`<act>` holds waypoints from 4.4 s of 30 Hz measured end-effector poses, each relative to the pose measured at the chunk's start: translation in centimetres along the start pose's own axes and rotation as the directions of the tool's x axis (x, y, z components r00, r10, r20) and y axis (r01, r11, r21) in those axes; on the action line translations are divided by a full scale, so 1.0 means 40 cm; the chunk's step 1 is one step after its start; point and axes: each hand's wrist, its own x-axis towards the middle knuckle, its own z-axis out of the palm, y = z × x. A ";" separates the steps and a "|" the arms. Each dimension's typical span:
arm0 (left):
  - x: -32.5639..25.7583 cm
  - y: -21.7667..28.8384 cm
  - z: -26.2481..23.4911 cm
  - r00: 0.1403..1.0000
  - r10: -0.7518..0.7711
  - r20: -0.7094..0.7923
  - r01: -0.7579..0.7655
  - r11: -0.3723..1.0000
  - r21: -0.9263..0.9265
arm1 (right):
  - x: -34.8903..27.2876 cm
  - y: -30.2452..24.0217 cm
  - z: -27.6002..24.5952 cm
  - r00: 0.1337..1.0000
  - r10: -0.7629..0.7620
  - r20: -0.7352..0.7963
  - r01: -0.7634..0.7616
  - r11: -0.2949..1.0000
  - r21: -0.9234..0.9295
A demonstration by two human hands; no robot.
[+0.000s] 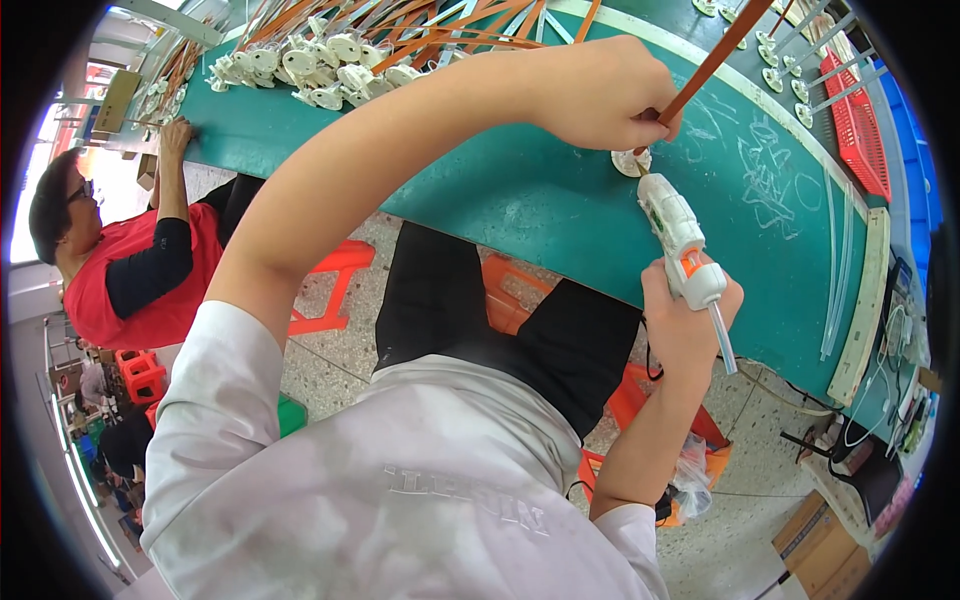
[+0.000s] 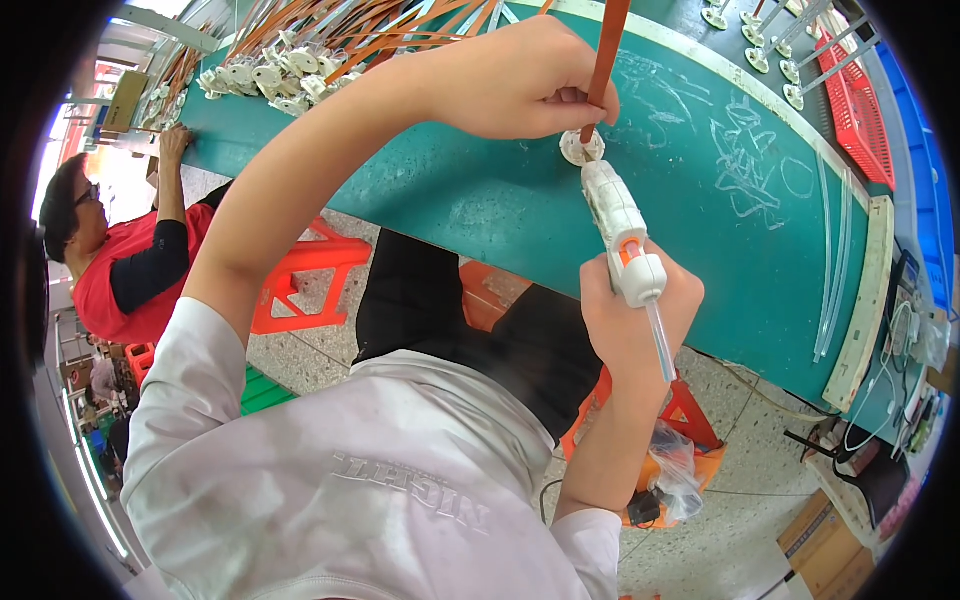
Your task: Assembling small white circular bases onto sticks using a hot glue gun.
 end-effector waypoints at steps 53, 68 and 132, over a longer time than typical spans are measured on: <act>0.517 -0.413 -0.077 0.891 -0.315 -0.326 0.382 0.909 0.166 | 0.114 0.125 -0.120 0.947 0.137 -0.291 -0.249 0.884 -0.395; 0.389 -0.282 -0.138 0.862 -0.406 -0.305 0.476 0.854 0.209 | 0.116 0.125 -0.128 0.951 0.122 -0.286 -0.227 0.900 -0.372; -0.391 0.069 0.176 0.611 -0.096 -0.786 0.106 0.994 -0.039 | 0.123 0.217 -0.350 0.912 0.096 -0.400 -0.360 0.656 -0.663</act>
